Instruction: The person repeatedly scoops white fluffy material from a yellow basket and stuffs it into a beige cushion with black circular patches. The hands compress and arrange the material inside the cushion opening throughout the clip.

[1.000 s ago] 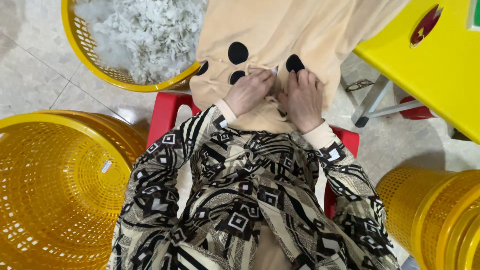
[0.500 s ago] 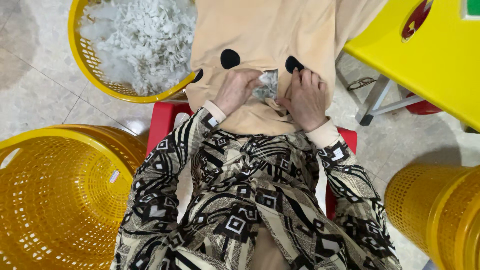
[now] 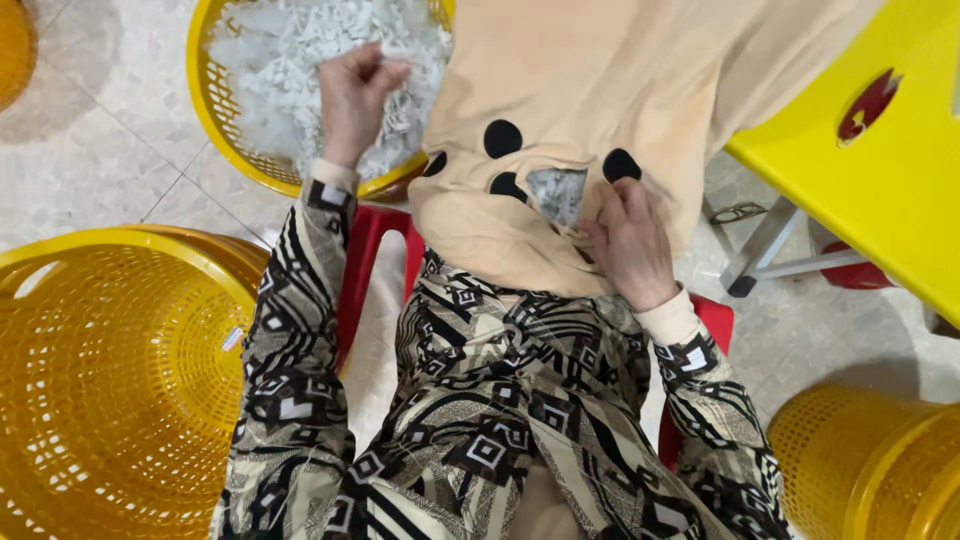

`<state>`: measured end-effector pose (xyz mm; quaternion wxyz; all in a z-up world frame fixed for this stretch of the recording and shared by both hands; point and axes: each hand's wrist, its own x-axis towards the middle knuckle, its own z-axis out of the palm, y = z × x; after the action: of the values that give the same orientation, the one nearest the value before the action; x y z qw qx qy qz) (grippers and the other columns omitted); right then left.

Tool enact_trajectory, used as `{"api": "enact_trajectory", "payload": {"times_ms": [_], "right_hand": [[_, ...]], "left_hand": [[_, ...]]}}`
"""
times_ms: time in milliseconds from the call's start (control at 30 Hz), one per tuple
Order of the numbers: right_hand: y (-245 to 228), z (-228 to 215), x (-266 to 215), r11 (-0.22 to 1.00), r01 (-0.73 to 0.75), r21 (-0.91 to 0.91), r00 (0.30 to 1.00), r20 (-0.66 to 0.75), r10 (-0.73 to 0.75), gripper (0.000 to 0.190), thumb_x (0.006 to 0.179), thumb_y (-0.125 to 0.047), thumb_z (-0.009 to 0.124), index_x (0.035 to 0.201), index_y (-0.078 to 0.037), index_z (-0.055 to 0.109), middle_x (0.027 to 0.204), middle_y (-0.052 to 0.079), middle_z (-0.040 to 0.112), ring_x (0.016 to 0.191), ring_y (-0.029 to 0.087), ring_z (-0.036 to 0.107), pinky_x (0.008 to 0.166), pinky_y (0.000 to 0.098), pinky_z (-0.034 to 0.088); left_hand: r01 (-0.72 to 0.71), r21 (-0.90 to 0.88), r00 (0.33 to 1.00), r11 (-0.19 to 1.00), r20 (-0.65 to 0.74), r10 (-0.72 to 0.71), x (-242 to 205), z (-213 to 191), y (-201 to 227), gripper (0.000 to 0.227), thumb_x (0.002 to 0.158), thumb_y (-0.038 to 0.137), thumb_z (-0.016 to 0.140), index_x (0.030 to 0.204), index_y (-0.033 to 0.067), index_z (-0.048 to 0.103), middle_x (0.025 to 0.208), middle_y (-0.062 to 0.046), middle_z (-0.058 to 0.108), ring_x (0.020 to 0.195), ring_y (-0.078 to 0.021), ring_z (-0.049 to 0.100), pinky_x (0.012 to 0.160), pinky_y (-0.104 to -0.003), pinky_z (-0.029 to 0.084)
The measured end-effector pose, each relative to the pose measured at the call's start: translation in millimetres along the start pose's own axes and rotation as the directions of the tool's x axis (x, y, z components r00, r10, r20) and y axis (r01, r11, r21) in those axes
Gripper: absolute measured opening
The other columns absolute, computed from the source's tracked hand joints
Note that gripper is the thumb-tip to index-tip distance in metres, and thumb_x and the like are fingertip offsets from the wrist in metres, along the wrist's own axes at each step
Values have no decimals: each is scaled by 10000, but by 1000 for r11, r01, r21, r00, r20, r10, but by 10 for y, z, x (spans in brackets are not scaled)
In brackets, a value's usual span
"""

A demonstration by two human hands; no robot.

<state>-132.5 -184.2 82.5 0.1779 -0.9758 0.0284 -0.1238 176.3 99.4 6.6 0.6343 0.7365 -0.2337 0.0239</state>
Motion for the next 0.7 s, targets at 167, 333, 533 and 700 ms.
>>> {"api": "enact_trajectory", "payload": {"times_ms": [167,333,533,700], "right_hand": [[-117,186,77,993,112,32,991,72,-114,492,805,-154,807,1211,48,615,1261,217,571,1078,362,600,921,490,517],[-87,412,277,992,-11,-129,926,374,59,439,851,-185,770,1199,40,625,1283,189,617,1184,335,624,974,469,544],[-63,490,353,986,104,-130,993,77,-94,751,804,-300,859,1309,164,552,1346,341,536,1208,448,547,921,493,488],[-113,475,327,999,-38,39,966,257,26,552,835,-169,815,1284,43,574,1308,207,606,1184,375,588,1000,461,485]], "left_hand": [[57,543,986,838,-163,39,376,-533,-686,804,869,262,894,1473,-56,469,1439,-361,466,1311,-470,484,1077,-489,413],[160,398,984,904,7,-177,40,-185,-629,924,956,419,785,1623,46,265,1675,-266,271,1565,-397,268,1273,-449,268],[-117,492,877,863,458,-143,-831,721,567,1185,860,585,843,1663,115,109,1711,-269,-11,1569,-501,-15,1175,-739,75],[-270,549,775,791,611,-159,-1135,1062,1045,1479,549,629,948,1619,145,48,1684,-216,-38,1553,-487,-51,1103,-852,12]]}}
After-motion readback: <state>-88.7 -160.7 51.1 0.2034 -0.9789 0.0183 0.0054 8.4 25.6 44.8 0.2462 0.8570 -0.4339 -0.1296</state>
